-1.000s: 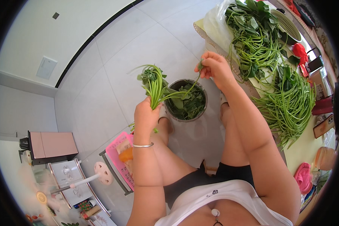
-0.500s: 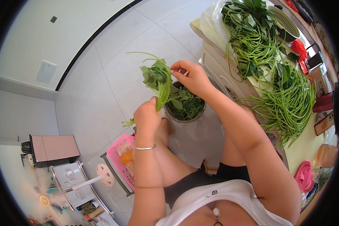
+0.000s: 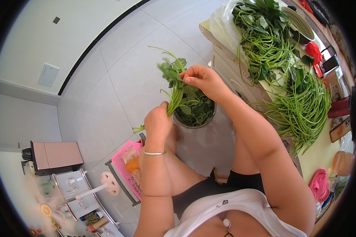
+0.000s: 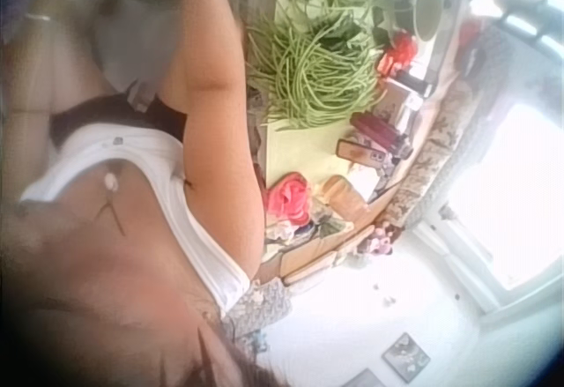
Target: The person sorts leafy vegetables by hand, picking through a large pile on a table and placing selected stalks into a small bucket.
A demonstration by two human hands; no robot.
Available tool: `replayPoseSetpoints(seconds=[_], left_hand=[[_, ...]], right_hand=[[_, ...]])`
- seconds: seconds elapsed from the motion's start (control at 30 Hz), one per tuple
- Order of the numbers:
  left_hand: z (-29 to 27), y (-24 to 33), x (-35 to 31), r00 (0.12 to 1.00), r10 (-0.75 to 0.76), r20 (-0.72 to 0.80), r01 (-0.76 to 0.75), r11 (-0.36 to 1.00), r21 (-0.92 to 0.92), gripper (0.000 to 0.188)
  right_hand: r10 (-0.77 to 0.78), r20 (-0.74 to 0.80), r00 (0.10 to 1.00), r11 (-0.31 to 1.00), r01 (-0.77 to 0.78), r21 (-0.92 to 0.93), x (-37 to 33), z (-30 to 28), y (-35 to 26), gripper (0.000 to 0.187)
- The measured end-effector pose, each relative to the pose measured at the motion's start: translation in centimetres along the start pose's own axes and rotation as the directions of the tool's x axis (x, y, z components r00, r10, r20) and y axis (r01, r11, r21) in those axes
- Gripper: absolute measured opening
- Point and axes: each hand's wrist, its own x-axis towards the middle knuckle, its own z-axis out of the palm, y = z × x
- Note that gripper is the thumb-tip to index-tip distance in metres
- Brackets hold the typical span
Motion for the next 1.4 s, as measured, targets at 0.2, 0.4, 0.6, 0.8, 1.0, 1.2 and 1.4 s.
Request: replayPoseSetpoints(seconds=[0.2, 0.4, 0.6, 0.8, 1.0, 1.2, 1.4], left_hand=[[-0.2, 0.2, 0.4, 0.995, -0.098, -0.017, 0.098, 0.995, -0.006, 0.020], [0.1, -0.3, 0.1, 0.988, -0.141, 0.071, 0.157, 0.882, -0.444, 0.021], [0.0, -0.9, -0.2, 0.998, 0.069, -0.016, -0.070, 0.946, -0.316, 0.021], [0.6, -0.6, 0.1, 0.998, 0.051, 0.033, -0.041, 0.970, -0.238, 0.021], [0.3, 0.5, 0.1, 0.997, 0.069, -0.023, -0.073, 0.975, -0.209, 0.022], [0.3, 0.2, -0.2, 0.995, 0.075, -0.066, -0.087, 0.977, -0.195, 0.022], [0.5, 0.1, -0.1, 0.994, 0.091, -0.055, -0.098, 0.986, -0.132, 0.022]], right_hand=[[0.171, 0.041, 0.984, 0.974, -0.176, 0.143, -0.4, -0.7, -0.4, 0.016], [0.114, -0.117, 0.987, 0.988, -0.125, -0.094, -0.1, -0.8, 0.1, 0.024], [-0.517, 0.032, 0.855, 0.648, 0.416, -0.638, -0.2, 0.0, -0.4, 0.024], [-0.287, 0.128, 0.949, 0.570, 0.276, -0.774, -0.5, -0.7, -0.6, 0.012], [-0.255, 0.046, 0.966, 0.636, 0.203, -0.745, -0.7, -0.1, -0.5, 0.011], [-0.261, 0.085, 0.962, 0.625, 0.235, -0.744, -0.5, -0.1, 0.6, 0.013], [-0.164, 0.138, 0.977, 0.532, 0.205, -0.822, -0.5, -0.2, 0.3, 0.010]])
